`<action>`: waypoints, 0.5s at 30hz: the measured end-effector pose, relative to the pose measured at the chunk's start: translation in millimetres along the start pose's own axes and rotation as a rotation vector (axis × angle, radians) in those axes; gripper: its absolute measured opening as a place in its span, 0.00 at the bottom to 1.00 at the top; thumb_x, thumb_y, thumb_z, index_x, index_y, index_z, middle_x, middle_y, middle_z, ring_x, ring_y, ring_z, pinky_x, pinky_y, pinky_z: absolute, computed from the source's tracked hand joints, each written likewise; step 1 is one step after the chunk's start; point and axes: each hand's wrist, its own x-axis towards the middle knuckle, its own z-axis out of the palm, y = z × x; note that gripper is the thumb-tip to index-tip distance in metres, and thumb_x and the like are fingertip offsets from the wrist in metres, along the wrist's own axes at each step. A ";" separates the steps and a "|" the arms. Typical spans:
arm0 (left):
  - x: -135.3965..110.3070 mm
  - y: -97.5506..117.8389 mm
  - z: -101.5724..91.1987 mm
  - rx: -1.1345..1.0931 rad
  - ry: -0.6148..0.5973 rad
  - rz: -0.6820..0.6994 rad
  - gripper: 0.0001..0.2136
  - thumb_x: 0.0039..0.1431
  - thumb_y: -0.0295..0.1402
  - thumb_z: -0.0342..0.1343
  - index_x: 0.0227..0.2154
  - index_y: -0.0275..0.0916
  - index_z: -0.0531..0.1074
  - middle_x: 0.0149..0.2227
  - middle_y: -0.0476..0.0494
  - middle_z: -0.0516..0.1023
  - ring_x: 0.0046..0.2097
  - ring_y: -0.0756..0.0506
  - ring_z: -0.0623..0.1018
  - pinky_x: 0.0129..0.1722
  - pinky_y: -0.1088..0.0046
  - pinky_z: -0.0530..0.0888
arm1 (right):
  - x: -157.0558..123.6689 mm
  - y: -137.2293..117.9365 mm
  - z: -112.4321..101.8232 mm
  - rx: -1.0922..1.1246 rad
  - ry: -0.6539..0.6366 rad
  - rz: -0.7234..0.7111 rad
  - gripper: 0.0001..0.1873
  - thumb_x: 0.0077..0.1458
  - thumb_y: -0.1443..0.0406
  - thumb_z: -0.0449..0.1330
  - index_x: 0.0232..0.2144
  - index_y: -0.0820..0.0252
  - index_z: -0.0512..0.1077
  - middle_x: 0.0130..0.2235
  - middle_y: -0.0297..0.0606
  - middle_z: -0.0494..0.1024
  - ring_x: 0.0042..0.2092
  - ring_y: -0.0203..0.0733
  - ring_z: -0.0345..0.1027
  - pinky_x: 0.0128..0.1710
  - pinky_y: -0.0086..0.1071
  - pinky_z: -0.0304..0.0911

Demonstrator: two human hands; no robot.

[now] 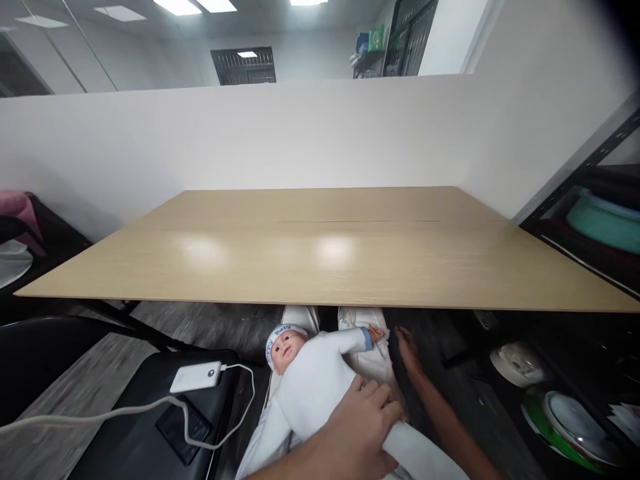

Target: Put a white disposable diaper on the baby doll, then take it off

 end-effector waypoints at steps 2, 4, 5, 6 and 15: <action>-0.9 1.1 -1.8 0.007 0.005 0.004 0.24 0.55 0.47 0.65 0.49 0.41 0.66 0.51 0.44 0.73 0.48 0.40 0.73 0.49 0.61 0.62 | -12.4 -1.8 6.9 -0.041 0.000 -0.068 0.35 0.58 0.43 0.56 0.56 0.61 0.73 0.63 0.53 0.71 0.68 0.61 0.58 0.69 0.56 0.51; -1.4 1.9 -3.3 0.010 0.001 0.010 0.24 0.55 0.46 0.65 0.48 0.40 0.67 0.51 0.44 0.74 0.49 0.40 0.73 0.49 0.61 0.61 | -23.5 -5.4 14.5 -0.063 -0.065 -0.150 0.37 0.55 0.42 0.56 0.59 0.58 0.73 0.66 0.50 0.69 0.70 0.59 0.55 0.72 0.53 0.46; -1.4 2.1 -3.6 0.008 -0.003 0.012 0.23 0.55 0.45 0.65 0.48 0.40 0.67 0.51 0.44 0.74 0.49 0.40 0.73 0.49 0.61 0.61 | -27.7 -7.4 18.3 -0.067 -0.109 -0.190 0.37 0.55 0.42 0.57 0.59 0.56 0.73 0.66 0.48 0.69 0.70 0.57 0.56 0.72 0.52 0.46; -1.2 2.0 -3.4 0.003 -0.007 0.012 0.23 0.55 0.45 0.65 0.49 0.40 0.67 0.50 0.44 0.74 0.49 0.40 0.73 0.49 0.61 0.61 | -30.8 -9.3 22.1 -0.068 -0.153 -0.227 0.37 0.54 0.43 0.57 0.59 0.55 0.74 0.66 0.46 0.70 0.70 0.56 0.57 0.72 0.51 0.47; -2.1 0.5 -0.5 -0.054 -0.017 0.000 0.26 0.54 0.45 0.65 0.53 0.42 0.66 0.51 0.43 0.74 0.50 0.39 0.73 0.52 0.61 0.61 | -22.6 -25.9 38.4 -0.048 -0.306 -0.368 0.29 0.55 0.50 0.59 0.56 0.53 0.76 0.57 0.42 0.78 0.65 0.52 0.65 0.70 0.47 0.54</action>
